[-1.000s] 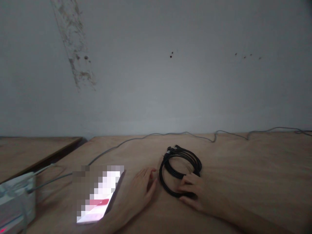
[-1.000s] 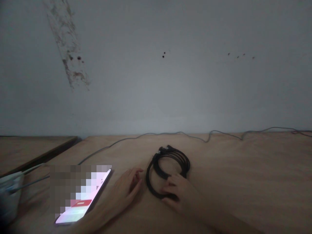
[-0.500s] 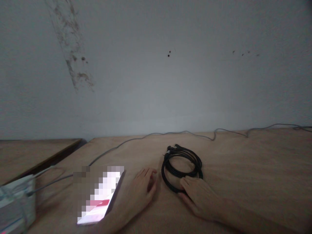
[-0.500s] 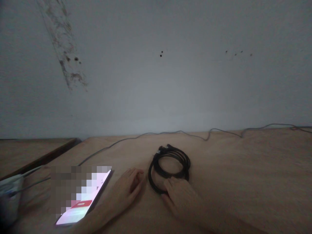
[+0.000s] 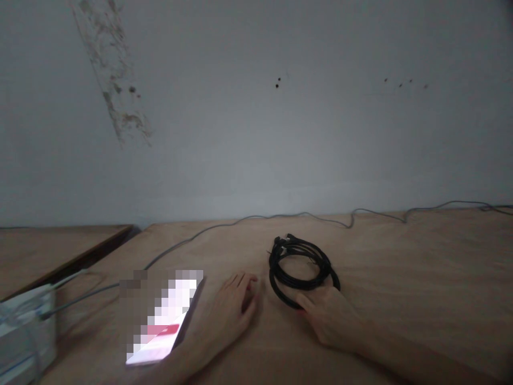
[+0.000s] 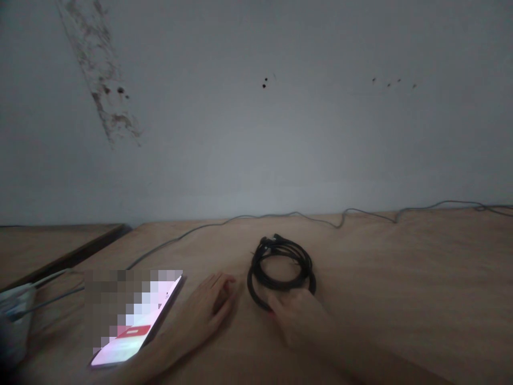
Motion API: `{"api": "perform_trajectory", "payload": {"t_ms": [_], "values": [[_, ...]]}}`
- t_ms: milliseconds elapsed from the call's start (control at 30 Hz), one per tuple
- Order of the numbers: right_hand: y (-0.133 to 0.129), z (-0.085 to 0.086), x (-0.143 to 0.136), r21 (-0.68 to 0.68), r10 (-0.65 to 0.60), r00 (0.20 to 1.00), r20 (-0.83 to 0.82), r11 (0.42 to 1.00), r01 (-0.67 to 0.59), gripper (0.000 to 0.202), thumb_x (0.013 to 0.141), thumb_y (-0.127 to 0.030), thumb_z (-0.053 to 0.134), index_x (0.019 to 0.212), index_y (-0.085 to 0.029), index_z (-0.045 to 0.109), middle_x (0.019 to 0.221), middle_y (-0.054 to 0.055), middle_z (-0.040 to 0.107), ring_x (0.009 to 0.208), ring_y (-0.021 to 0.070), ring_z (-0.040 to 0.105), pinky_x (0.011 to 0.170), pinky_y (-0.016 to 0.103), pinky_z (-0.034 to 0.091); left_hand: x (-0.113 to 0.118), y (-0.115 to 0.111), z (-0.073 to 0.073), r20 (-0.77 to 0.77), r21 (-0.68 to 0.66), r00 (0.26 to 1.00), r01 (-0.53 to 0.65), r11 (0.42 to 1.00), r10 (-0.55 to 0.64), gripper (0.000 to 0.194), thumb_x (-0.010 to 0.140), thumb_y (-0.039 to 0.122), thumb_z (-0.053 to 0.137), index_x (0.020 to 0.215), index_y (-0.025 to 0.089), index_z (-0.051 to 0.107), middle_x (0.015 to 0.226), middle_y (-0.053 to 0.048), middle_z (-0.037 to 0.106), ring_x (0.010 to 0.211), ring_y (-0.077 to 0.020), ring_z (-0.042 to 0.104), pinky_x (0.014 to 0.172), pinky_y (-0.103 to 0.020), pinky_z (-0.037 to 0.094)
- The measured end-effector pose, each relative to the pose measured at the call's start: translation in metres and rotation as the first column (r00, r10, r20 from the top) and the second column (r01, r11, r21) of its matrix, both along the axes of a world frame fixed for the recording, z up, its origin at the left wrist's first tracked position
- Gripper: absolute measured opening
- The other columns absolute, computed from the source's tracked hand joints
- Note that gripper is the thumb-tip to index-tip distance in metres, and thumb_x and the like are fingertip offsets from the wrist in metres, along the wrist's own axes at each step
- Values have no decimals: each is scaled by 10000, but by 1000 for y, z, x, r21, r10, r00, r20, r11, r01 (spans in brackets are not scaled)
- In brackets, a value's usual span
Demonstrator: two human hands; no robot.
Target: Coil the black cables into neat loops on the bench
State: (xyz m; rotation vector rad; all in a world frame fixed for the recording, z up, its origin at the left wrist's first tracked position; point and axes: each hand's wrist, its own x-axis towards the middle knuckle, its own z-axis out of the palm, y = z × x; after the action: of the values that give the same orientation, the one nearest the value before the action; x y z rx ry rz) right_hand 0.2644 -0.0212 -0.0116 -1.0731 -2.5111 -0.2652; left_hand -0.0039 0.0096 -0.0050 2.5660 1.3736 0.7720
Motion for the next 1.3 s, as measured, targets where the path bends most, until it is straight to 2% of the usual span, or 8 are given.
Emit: {"api": "perform_trajectory", "payload": {"t_ms": [267, 467, 600, 733, 833, 933, 1033, 1300], "values": [[-5, -22, 5, 194, 238, 965, 114, 947, -257, 250, 954, -124, 441, 818, -223, 625, 671, 32, 687, 594, 189, 611, 658, 323, 457, -3, -7, 17, 146, 19, 984, -108, 994, 104, 305, 1056, 386, 373, 1233, 231, 566, 1078, -72, 673, 974, -248, 615, 857, -392, 474], [-11, -15, 0, 76, 393, 904, 168, 909, -409, 166, 965, -186, 484, 874, -212, 620, 731, 20, 703, 638, 178, 615, 656, 326, 453, 4, -12, 23, -34, -29, 999, -32, 999, 31, 231, 942, 424, 536, 830, 224, 551, 775, -10, 633, 732, -214, 577, 673, -327, 409], [-9, -16, 1, -11, 413, 908, 70, 911, -413, 151, 958, -299, 536, 875, -207, 622, 794, 36, 716, 717, 195, 630, 644, 329, 459, 3, -9, 17, -152, -57, 988, -5, 998, -4, 257, 859, 402, 571, 697, 224, 482, 689, 2, 600, 638, -189, 540, 599, -306, 354], [-7, -15, 7, 143, 441, 880, -179, 896, -420, 180, 936, -357, 556, 859, -209, 625, 764, 61, 681, 739, 222, 608, 669, 359, 470, -2, -6, 13, -209, -33, 976, 61, 998, -67, 218, 846, 351, 554, 689, 225, 471, 665, 3, 579, 613, -183, 526, 593, -309, 332], [2, -11, 19, 212, 332, 853, -402, 940, -266, 171, 975, -224, 467, 945, -205, 634, 824, 73, 683, 771, 218, 621, 718, 360, 488, -4, -5, 13, -235, -40, 967, 88, 995, -95, 204, 866, 323, 538, 700, 224, 471, 671, 4, 587, 614, -184, 534, 596, -311, 327], [19, -12, 32, 22, -2, 767, -641, 1000, 21, 251, 1034, -304, 418, 946, -225, 639, 808, 48, 671, 709, 202, 626, 653, 321, 486, -4, -6, 15, -256, -63, 960, 101, 993, -114, 225, 900, 318, 513, 702, 221, 469, 684, 4, 600, 624, -186, 549, 608, -310, 332], [36, -20, 41, -249, -260, 678, -688, 961, 116, 280, 1046, -405, 417, 1032, -228, 633, 827, 28, 701, 616, 183, 613, 547, 285, 457, -3, -7, 17, -264, -80, 959, 87, 993, -106, 262, 945, 334, 476, 709, 219, 481, 686, 0, 604, 625, -187, 557, 610, -305, 335], [41, -24, 42, -318, -319, 745, -586, 936, 150, 390, 1052, -433, 382, 871, -216, 651, 836, 44, 716, 784, 223, 681, 684, 327, 497, -1, -8, 15, -249, -114, 965, 52, 992, -79, 337, 1034, 414, 395, 781, 221, 505, 751, -13, 632, 693, -207, 599, 633, -304, 349]]}}
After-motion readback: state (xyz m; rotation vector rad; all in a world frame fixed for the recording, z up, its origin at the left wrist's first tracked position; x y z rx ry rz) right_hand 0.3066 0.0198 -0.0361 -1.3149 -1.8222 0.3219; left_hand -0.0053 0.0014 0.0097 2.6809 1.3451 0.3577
